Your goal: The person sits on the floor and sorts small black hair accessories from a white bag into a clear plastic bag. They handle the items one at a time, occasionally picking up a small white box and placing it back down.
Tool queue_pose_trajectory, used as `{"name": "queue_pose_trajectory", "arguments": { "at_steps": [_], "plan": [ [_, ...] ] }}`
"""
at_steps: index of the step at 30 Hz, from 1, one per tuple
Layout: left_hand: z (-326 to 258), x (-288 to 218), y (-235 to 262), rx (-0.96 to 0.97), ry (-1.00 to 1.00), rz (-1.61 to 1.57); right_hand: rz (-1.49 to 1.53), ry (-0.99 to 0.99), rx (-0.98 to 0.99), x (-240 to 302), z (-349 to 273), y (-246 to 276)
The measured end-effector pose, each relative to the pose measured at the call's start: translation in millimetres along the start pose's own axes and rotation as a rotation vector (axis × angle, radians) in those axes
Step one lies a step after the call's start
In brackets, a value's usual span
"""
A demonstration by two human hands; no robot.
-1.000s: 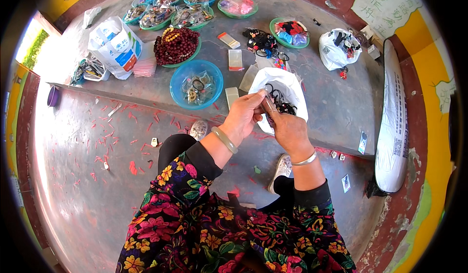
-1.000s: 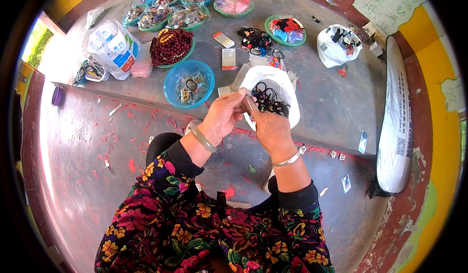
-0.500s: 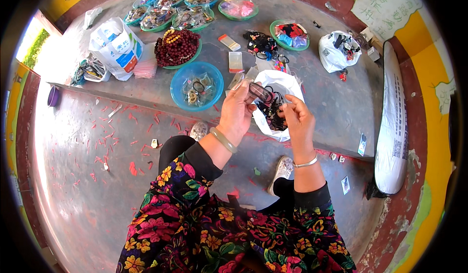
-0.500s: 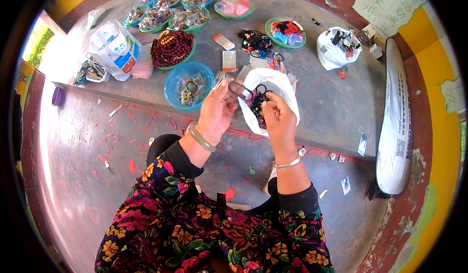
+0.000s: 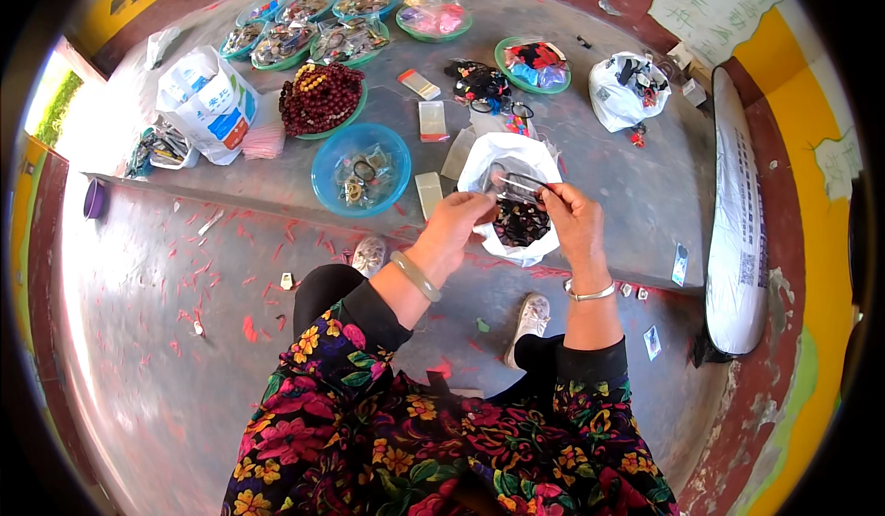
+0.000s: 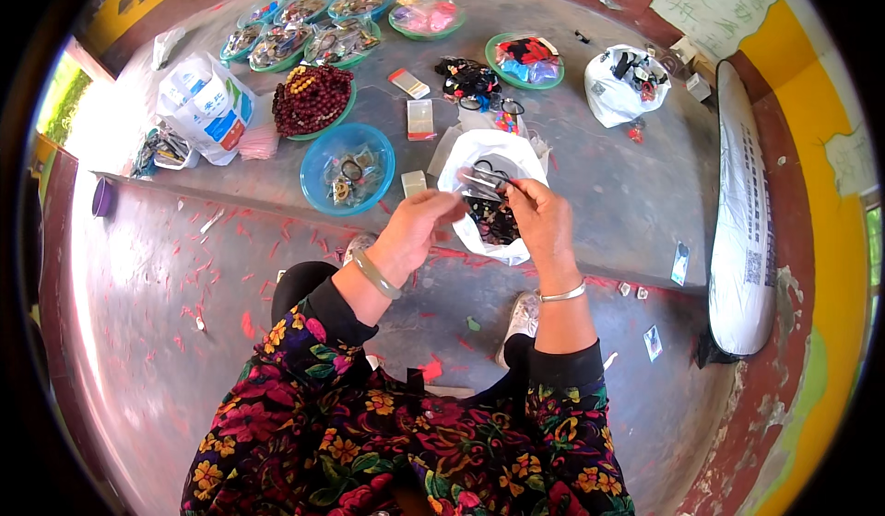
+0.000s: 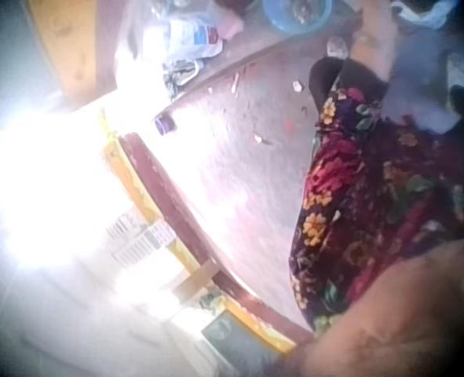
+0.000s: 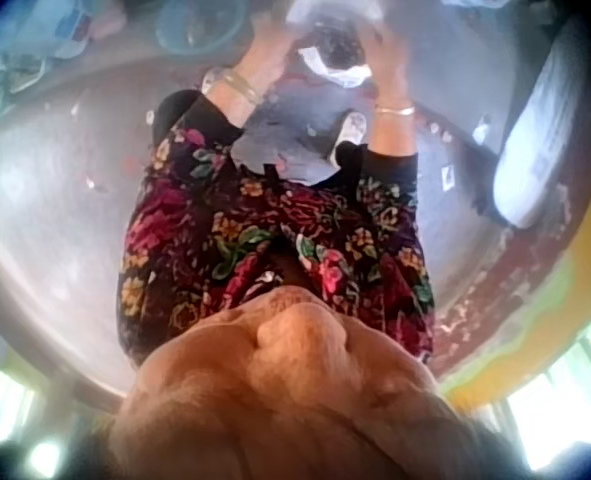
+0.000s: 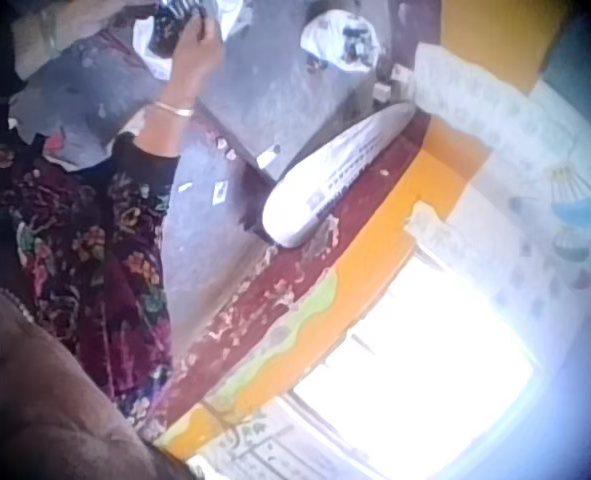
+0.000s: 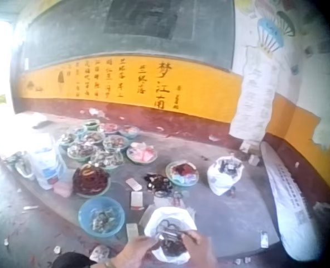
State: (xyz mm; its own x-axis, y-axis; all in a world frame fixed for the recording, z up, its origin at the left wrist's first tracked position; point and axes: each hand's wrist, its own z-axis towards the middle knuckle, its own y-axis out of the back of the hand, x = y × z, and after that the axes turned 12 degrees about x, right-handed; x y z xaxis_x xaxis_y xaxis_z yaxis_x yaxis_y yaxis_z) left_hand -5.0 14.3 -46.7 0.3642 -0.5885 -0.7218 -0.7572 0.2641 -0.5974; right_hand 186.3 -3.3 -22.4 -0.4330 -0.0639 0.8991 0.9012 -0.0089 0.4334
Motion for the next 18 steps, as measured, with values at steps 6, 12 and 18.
{"name": "queue_pose_trajectory", "arguments": {
  "at_steps": [6,12,18],
  "plan": [
    [-6,-11,-13,0.013,-0.269,0.970,-0.481,0.050,0.249,19,-9,18],
    [-13,-15,-23,0.276,-0.045,0.953,-0.334,0.065,0.494,29,-14,19],
    [-12,-8,-20,0.406,0.064,0.494,-0.190,0.038,0.467,23,-14,23]
  ]
}}
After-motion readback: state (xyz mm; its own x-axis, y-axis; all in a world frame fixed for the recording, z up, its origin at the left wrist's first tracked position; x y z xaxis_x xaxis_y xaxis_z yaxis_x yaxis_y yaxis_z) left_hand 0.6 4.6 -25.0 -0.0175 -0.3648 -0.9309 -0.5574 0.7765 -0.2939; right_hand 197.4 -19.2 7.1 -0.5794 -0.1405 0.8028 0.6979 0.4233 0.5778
